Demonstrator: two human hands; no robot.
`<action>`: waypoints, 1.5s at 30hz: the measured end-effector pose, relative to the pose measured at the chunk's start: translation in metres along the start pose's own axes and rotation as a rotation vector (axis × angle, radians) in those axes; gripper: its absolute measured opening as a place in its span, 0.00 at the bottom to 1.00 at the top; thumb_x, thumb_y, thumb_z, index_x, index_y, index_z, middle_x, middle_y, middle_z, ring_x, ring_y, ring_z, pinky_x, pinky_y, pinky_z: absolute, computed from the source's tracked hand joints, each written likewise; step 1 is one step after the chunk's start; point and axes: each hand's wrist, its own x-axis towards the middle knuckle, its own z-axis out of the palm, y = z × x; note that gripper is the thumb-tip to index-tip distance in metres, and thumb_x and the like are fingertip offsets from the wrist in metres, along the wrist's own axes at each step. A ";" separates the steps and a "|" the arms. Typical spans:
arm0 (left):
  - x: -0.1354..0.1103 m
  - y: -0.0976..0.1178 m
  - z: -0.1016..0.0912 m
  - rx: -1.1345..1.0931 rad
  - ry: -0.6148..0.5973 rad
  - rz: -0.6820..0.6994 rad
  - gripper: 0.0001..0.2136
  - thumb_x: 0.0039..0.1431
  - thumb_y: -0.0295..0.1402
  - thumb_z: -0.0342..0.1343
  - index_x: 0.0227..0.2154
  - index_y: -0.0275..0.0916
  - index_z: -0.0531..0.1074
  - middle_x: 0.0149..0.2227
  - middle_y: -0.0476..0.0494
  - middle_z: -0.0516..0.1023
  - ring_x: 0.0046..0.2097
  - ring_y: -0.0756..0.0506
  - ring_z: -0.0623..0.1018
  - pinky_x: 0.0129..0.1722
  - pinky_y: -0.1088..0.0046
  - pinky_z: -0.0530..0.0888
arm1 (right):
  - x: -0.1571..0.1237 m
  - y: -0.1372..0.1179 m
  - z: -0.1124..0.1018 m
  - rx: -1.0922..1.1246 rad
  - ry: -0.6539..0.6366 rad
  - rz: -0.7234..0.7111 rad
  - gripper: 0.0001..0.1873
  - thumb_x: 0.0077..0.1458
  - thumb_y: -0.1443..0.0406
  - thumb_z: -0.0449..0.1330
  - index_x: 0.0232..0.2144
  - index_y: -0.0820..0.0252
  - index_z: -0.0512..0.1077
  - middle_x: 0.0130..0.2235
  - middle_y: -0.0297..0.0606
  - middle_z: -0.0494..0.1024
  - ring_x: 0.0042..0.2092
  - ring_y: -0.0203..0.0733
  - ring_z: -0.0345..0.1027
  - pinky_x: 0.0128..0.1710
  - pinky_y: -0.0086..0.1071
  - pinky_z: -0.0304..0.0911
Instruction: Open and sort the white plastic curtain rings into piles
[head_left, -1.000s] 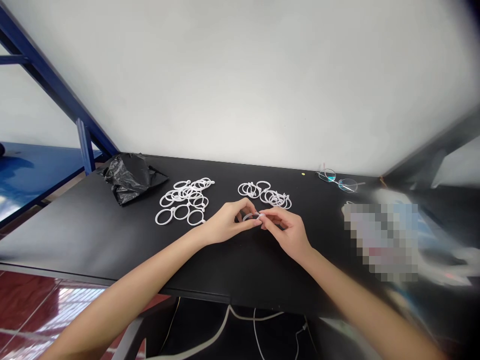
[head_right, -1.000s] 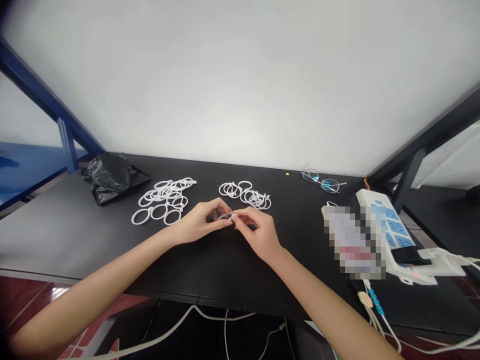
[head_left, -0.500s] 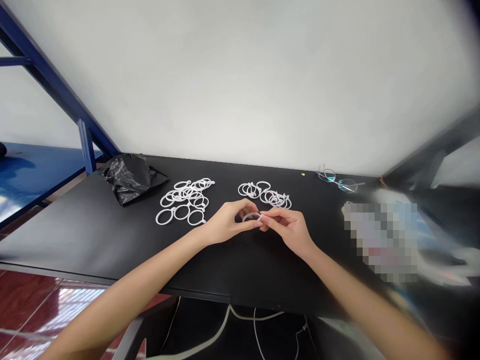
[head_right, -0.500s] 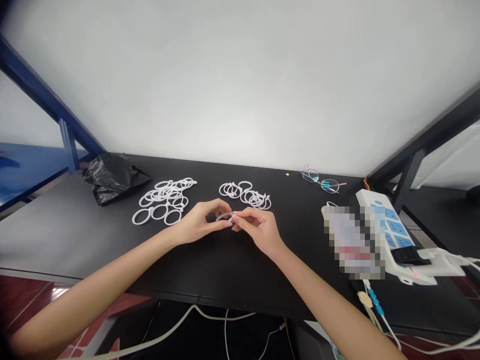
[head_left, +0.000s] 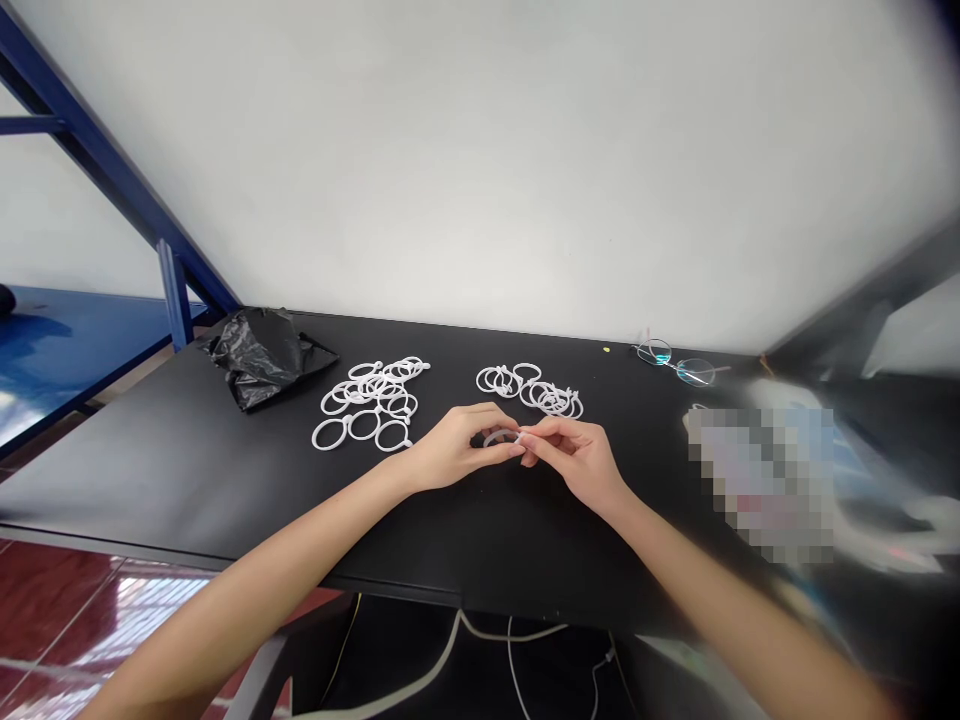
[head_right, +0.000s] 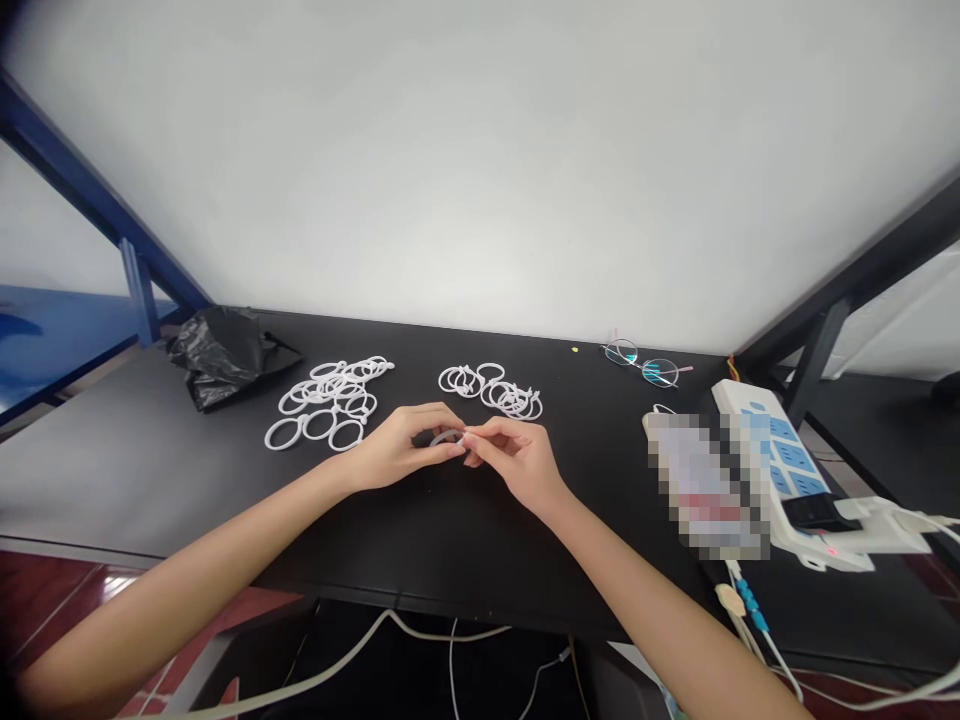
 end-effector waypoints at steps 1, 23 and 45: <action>0.000 0.000 0.000 -0.003 -0.002 -0.002 0.09 0.62 0.37 0.56 0.39 0.37 0.76 0.35 0.47 0.72 0.35 0.51 0.71 0.36 0.76 0.68 | 0.000 0.000 0.000 -0.003 -0.001 0.000 0.08 0.50 0.61 0.68 0.30 0.59 0.80 0.23 0.34 0.78 0.26 0.38 0.74 0.31 0.34 0.74; 0.000 -0.001 0.000 0.047 -0.114 0.038 0.13 0.67 0.36 0.49 0.46 0.38 0.75 0.43 0.42 0.76 0.43 0.47 0.74 0.39 0.74 0.70 | -0.006 0.010 0.005 -0.220 0.029 -0.137 0.05 0.56 0.63 0.63 0.32 0.59 0.76 0.29 0.35 0.77 0.29 0.37 0.75 0.33 0.33 0.74; -0.004 -0.004 0.013 0.356 0.011 0.153 0.19 0.71 0.32 0.34 0.33 0.35 0.70 0.34 0.41 0.70 0.36 0.46 0.70 0.40 0.68 0.70 | -0.002 0.001 0.008 -0.007 0.010 0.135 0.14 0.48 0.56 0.69 0.29 0.61 0.75 0.27 0.34 0.78 0.28 0.38 0.75 0.33 0.34 0.75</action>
